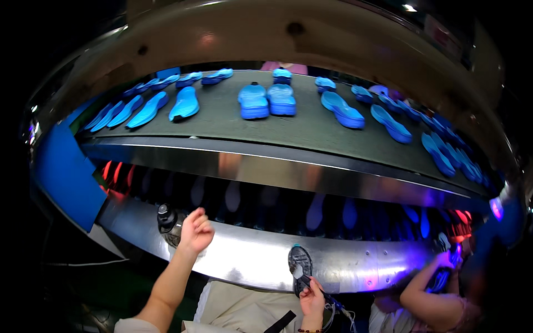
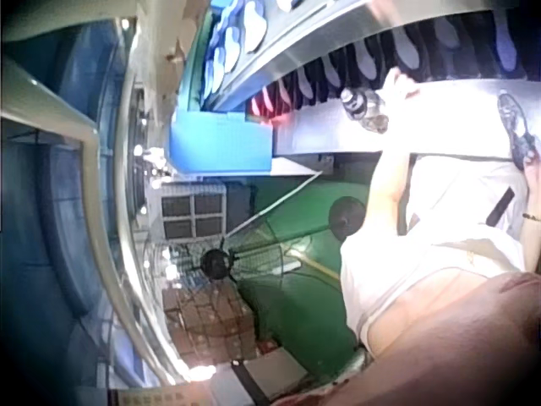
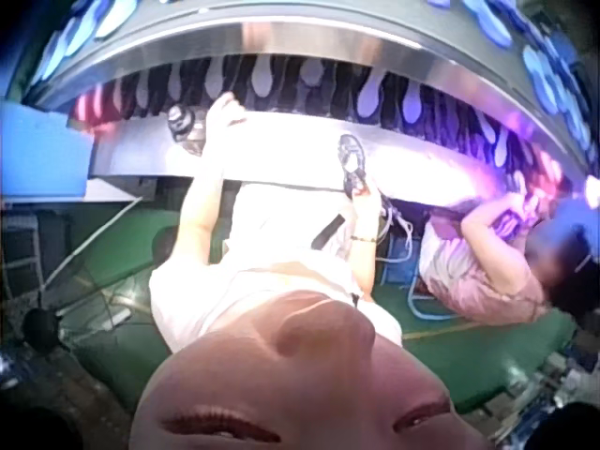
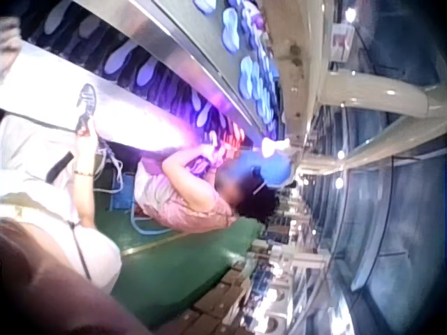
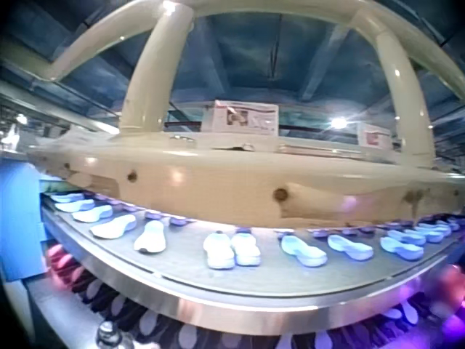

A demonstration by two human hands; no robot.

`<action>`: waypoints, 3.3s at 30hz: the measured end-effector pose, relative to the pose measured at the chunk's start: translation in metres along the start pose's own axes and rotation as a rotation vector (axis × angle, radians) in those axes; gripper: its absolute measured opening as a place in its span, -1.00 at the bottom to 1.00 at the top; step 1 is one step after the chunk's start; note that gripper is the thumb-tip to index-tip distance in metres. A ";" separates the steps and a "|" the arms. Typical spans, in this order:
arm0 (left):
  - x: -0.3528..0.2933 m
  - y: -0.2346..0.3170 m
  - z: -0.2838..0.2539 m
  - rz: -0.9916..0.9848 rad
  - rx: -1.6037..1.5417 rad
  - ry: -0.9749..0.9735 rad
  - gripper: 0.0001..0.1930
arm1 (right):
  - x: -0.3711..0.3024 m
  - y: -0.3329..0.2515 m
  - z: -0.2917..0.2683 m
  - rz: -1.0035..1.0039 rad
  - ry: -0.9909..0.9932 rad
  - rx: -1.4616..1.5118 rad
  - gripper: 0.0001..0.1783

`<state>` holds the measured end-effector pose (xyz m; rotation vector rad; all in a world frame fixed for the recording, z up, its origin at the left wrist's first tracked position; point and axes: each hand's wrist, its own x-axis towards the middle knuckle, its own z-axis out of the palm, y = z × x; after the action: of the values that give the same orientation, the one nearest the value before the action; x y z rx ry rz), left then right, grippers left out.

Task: The person applies liquid across the surfaces of shoe soles using a handheld dispenser brush and places the soles onto a conveyor belt.

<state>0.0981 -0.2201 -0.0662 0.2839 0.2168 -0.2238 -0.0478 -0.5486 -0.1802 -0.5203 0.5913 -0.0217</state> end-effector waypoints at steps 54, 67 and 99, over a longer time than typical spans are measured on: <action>-0.051 0.004 -0.054 0.083 0.445 -0.274 -0.43 | -0.017 -0.021 -0.010 -0.139 -0.052 -0.102 -0.78; -0.045 -0.083 -0.021 -0.642 -0.056 -0.461 0.09 | -0.050 -0.024 0.104 -0.295 -0.617 -0.421 -0.72; -0.061 -0.141 0.004 -0.501 0.252 -0.200 -0.04 | -0.067 -0.049 0.157 -0.539 -0.564 -0.938 -0.84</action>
<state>0.0053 -0.3414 -0.0833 0.4522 0.0574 -0.7753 -0.0129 -0.5074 -0.0108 -1.5263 -0.1503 -0.1068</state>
